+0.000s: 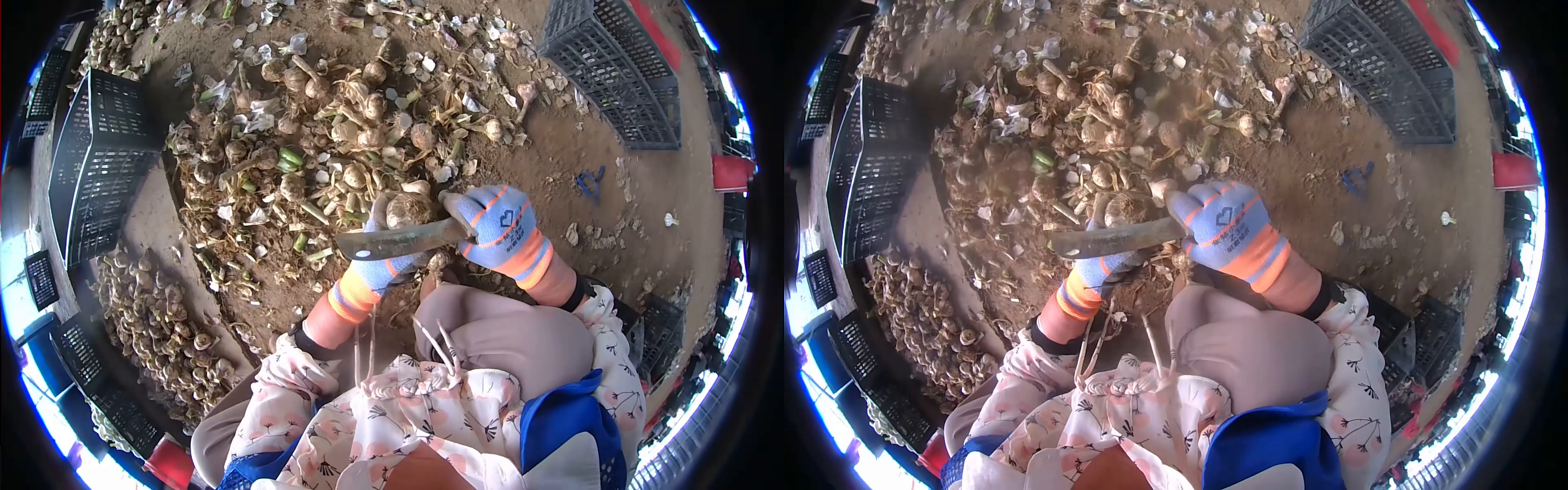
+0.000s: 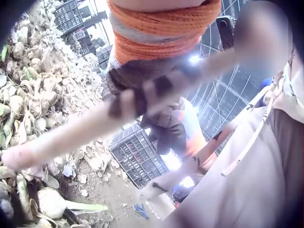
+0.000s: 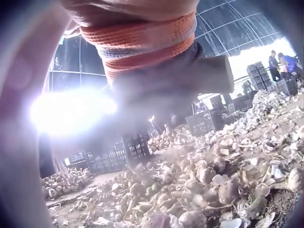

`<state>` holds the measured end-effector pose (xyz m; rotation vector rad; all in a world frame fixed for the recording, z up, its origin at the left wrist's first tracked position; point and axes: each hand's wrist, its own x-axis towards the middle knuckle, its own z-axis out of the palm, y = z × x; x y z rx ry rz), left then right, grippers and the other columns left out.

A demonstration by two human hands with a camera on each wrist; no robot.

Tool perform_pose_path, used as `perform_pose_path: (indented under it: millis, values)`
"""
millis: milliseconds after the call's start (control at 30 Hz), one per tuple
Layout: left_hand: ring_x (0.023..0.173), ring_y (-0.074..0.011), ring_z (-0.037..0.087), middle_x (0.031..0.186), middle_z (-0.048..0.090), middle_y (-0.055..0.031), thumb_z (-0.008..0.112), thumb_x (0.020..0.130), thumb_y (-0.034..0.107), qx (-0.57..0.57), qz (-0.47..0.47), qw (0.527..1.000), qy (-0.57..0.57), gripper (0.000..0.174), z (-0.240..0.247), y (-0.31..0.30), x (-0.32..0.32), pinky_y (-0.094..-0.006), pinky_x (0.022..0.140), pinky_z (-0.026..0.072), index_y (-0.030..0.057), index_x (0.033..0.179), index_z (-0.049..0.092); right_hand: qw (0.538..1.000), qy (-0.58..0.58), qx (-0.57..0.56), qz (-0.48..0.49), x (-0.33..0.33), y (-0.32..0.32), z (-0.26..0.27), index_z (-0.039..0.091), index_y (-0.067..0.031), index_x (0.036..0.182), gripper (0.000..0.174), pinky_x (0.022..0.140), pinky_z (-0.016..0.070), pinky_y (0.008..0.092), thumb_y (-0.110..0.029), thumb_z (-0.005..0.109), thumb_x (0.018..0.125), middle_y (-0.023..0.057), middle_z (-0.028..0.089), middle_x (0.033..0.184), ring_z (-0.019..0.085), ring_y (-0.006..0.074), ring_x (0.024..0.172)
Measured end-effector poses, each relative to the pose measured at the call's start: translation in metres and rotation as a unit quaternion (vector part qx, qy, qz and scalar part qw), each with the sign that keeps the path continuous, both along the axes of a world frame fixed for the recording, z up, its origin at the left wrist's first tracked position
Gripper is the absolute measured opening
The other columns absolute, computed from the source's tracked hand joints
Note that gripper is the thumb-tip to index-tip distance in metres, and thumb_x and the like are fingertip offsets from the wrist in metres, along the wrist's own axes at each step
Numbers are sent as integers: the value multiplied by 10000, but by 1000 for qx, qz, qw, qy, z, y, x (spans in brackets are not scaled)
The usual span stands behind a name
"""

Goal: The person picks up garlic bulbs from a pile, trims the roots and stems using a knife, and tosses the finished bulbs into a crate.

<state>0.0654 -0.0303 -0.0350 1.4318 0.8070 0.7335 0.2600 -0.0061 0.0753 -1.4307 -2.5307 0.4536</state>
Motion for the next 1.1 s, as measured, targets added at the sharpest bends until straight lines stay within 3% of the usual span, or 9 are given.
perform_pose_path:
  millis: [200, 233, 300, 367, 467, 567, 633, 700, 1100]
  values:
    - [983, -130, 544, 1020, 598, 32, 546, 850, 202, 355, 33, 917, 181, 357, 2, -4, 2, -448, 1015, 299, 221, 1203, 502, 1000, 12, -8, 6, 0, 2, -5, 559, -112, 880, 390, 616, 472, 369, -182, 727, 535, 53, 557, 716, 593, 253, 692]
    - [954, -134, 544, 988, 589, 16, 540, 856, 190, 160, 60, 983, 67, 345, 20, -4, 6, -427, 988, 337, 208, 1198, 498, 1000, 10, -28, 3, 1, 5, -6, 564, -112, 865, 367, 612, 475, 374, -175, 721, 539, 62, 561, 703, 593, 264, 683]
    - [878, -139, 548, 942, 578, -18, 568, 835, 160, -146, 157, 964, -159, 386, 53, -4, 12, -374, 877, 406, 163, 1207, 463, 998, -10, 17, -65, 24, 11, -44, 586, -85, 887, 308, 633, 493, 392, -165, 697, 611, 114, 633, 767, 613, 316, 739]
    - [782, -142, 558, 914, 572, -54, 638, 781, 123, -246, 162, 925, -239, 512, 79, -8, 13, -308, 709, 468, 97, 1235, 402, 945, 79, -152, -279, 58, 13, -76, 594, -64, 903, 240, 645, 494, 355, -133, 669, 686, 116, 644, 796, 628, 278, 759]
    - [702, -155, 588, 920, 575, -84, 696, 722, 93, -341, 107, 888, -288, 590, 81, 3, -6, -248, 531, 501, 52, 1226, 390, 912, 254, -112, -301, 58, -3, -65, 600, -49, 876, 157, 637, 487, 313, -90, 636, 729, 106, 641, 766, 628, 221, 717]
    - [770, -161, 594, 957, 574, -90, 679, 735, 55, -326, 105, 886, -313, 553, 81, 12, -1, -271, 617, 513, 47, 1214, 401, 911, 282, -160, -256, 38, 2, -36, 605, -40, 862, 147, 633, 479, 286, -46, 627, 717, 89, 634, 748, 610, 176, 682]
    - [824, -186, 562, 1009, 542, -100, 638, 751, 8, 8, 62, 995, -75, 528, 60, 16, 1, -296, 695, 472, 34, 1229, 417, 896, 324, -191, -236, 40, 6, -34, 611, -44, 877, 179, 651, 483, 296, -68, 644, 702, 106, 644, 778, 625, 219, 704]
    - [862, -286, 581, 1080, 520, -165, 643, 708, 27, 271, 5, 959, 87, 541, 59, 22, -3, -338, 730, 484, 24, 1211, 444, 961, 162, -186, -125, 32, 17, -15, 620, -58, 885, 206, 672, 486, 318, -81, 648, 682, 127, 643, 823, 624, 264, 745]
    - [874, -293, 596, 1115, 547, -121, 605, 671, 72, 457, -97, 854, 228, 453, 64, 17, -13, -354, 690, 516, 67, 1121, 546, 985, -2, -162, 65, 6, 25, -27, 606, -73, 957, 324, 703, 482, 396, -171, 610, 649, 132, 632, 808, 612, 308, 776]
